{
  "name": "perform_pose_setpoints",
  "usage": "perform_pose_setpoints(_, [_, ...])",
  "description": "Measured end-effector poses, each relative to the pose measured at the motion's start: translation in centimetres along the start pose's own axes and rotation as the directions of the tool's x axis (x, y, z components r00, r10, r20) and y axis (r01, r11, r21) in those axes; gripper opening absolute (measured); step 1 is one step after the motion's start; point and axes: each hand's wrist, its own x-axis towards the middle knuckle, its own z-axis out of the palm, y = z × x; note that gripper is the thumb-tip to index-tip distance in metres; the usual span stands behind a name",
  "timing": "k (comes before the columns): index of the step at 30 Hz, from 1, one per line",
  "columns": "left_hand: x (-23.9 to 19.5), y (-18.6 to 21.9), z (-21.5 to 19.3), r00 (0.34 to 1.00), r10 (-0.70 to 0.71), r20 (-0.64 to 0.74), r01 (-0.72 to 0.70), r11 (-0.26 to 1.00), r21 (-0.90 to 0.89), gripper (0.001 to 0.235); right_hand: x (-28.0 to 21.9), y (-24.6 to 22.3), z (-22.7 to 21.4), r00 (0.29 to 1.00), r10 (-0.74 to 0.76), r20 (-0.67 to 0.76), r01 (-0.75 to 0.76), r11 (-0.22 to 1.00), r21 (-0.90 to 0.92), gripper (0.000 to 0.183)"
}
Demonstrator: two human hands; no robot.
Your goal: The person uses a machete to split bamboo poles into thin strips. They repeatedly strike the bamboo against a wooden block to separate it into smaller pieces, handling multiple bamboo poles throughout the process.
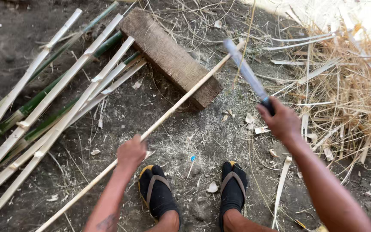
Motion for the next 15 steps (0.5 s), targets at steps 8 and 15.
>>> perform_pose_setpoints(8, [4.4, 0.0, -0.9, 0.915, 0.124, 0.383, 0.150, 0.777, -0.612, 0.047, -4.9, -4.7, 2.7, 0.974, -0.225, -0.009, 0.224, 0.973, -0.053, 0.060])
perform_pose_setpoints(15, [3.6, 6.7, -1.2, 0.991, 0.042, 0.124, -0.028, 0.994, -0.107, 0.056, -6.7, -9.4, 2.1, 0.892, -0.227, 0.392, 0.207, 0.974, 0.093, 0.043])
